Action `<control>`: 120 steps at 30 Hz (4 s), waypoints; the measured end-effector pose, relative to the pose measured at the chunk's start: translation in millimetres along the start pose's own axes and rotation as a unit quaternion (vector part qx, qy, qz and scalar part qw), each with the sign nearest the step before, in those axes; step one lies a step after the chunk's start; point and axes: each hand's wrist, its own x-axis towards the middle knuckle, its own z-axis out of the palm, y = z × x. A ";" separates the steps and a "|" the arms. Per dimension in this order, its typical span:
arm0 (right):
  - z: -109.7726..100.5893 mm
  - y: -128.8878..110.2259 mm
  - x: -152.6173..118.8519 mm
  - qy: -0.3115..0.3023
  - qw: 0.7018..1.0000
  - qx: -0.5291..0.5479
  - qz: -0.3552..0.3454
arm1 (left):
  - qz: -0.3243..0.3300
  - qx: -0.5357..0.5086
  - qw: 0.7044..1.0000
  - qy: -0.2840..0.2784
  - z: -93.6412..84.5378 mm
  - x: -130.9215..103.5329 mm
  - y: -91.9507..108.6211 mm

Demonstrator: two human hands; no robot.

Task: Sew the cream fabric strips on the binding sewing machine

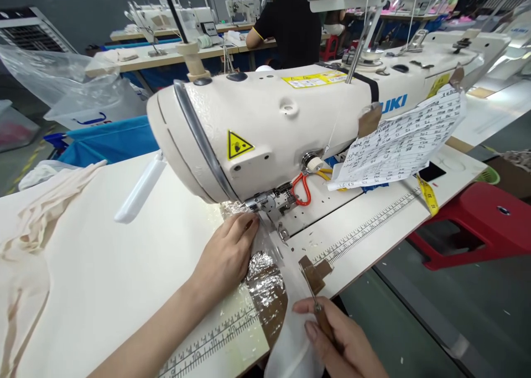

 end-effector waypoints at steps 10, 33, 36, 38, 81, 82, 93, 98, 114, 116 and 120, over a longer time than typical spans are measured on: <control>-12.9 -25.1 21.1 -0.038 0.994 -0.083 -0.061 | 0.028 -0.098 0.994 0.039 -0.8 2.4 -11.1; -5.9 -53.3 61.4 -0.035 0.975 -0.140 -0.172 | -0.009 -0.048 0.998 0.032 2.2 0.7 -12.7; -4.0 -56.6 66.2 -0.035 0.971 -0.154 -0.177 | -0.024 -0.048 0.998 0.033 0.3 -0.5 -11.0; -3.2 -57.8 68.7 -0.038 0.971 -0.153 -0.181 | -0.014 -0.080 0.996 0.044 -1.6 -0.6 -9.9; -11.1 -57.9 54.3 0.026 0.923 -0.223 -0.314 | -0.206 -0.233 0.948 0.073 12.9 11.0 -24.3; -10.9 -58.7 60.7 0.034 0.924 -0.233 -0.302 | -0.212 -0.243 0.944 0.071 11.6 11.6 -24.3; 7.1 -51.4 95.2 0.060 0.865 -0.401 -0.295 | -0.255 -0.258 0.930 0.059 9.7 12.6 -28.5; 10.3 -48.4 97.7 0.087 0.855 -0.397 -0.321 | -0.290 -0.276 0.914 0.059 9.8 13.6 -27.5; 9.9 -47.9 99.8 0.098 0.853 -0.397 -0.324 | -0.312 -0.289 0.903 0.059 11.1 12.1 -29.0; 9.9 -47.0 99.8 0.100 0.852 -0.393 -0.330 | -0.308 -0.288 0.905 0.061 12.1 11.2 -29.4; 10.0 -46.1 98.7 0.098 0.853 -0.392 -0.330 | -0.301 -0.290 0.906 0.062 13.6 10.5 -30.1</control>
